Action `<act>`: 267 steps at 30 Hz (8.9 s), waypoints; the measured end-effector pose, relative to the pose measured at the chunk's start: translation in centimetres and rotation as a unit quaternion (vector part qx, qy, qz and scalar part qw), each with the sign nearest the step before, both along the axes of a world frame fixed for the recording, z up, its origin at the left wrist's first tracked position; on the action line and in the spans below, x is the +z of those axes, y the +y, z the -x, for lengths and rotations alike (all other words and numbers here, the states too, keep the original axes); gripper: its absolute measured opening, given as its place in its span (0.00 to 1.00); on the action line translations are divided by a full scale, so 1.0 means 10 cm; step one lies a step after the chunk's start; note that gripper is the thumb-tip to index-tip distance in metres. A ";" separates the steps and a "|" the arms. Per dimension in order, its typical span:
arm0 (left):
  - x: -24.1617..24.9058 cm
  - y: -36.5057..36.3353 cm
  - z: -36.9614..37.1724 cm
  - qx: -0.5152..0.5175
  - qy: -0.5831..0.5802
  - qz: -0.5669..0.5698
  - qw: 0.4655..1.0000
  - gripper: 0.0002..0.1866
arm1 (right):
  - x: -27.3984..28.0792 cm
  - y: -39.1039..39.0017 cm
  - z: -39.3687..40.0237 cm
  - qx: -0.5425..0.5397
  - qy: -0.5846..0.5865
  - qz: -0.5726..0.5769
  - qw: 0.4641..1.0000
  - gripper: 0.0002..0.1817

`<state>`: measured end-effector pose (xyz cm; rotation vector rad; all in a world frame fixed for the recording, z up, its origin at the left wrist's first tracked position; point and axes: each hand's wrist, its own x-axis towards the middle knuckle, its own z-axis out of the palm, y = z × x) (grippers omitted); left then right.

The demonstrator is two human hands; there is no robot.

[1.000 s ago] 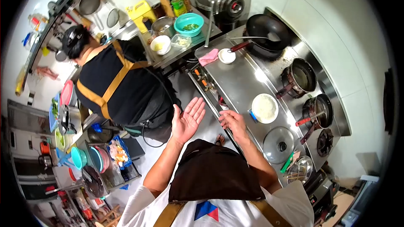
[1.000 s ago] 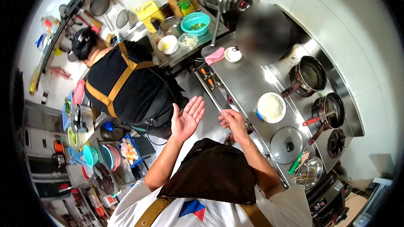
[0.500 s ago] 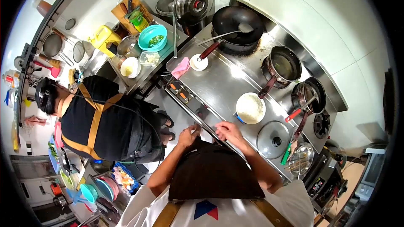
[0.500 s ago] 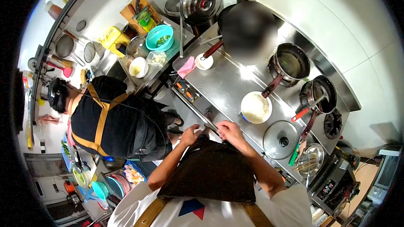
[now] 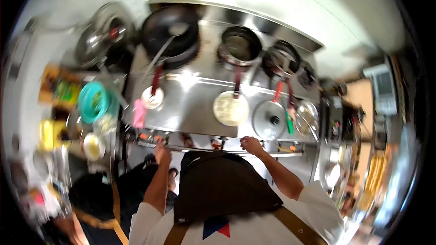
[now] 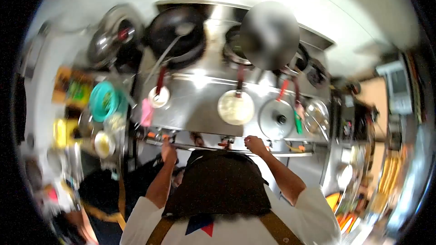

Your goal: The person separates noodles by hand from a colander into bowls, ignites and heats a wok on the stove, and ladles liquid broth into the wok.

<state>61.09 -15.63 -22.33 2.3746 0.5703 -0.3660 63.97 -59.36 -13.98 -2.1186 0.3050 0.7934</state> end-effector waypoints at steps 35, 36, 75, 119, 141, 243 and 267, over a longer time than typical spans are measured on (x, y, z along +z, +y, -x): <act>0.15 -0.42 0.30 -0.057 0.151 -0.022 0.987 0.23 | -0.05 -2.13 0.13 -0.228 -0.284 0.365 0.857 0.21; 0.10 -0.40 0.30 -0.078 0.151 -0.036 0.985 0.23 | 0.01 -2.01 0.24 -0.250 -0.304 0.355 0.848 0.21; -0.34 0.43 -0.38 -0.195 -0.053 -0.107 0.974 0.08 | 0.36 2.05 -3.91 0.174 -0.262 0.285 0.906 0.20; -0.30 0.53 -0.40 -0.276 0.012 -0.091 0.957 0.11 | -0.18 2.25 -1.09 -0.065 -0.277 0.114 0.952 0.27; -0.02 0.61 -0.45 -0.295 0.007 -0.057 0.954 0.14 | 0.29 3.79 -2.57 -0.243 0.151 -0.338 0.897 0.17; -0.10 0.73 -0.39 -0.332 -0.028 -0.028 0.942 0.11 | 0.69 3.34 -2.40 -0.234 0.036 -0.285 0.929 0.09; -0.33 0.81 -0.52 -0.466 0.003 -0.060 0.883 0.16 | 0.57 1.96 -1.21 -0.180 0.109 -0.329 0.921 0.23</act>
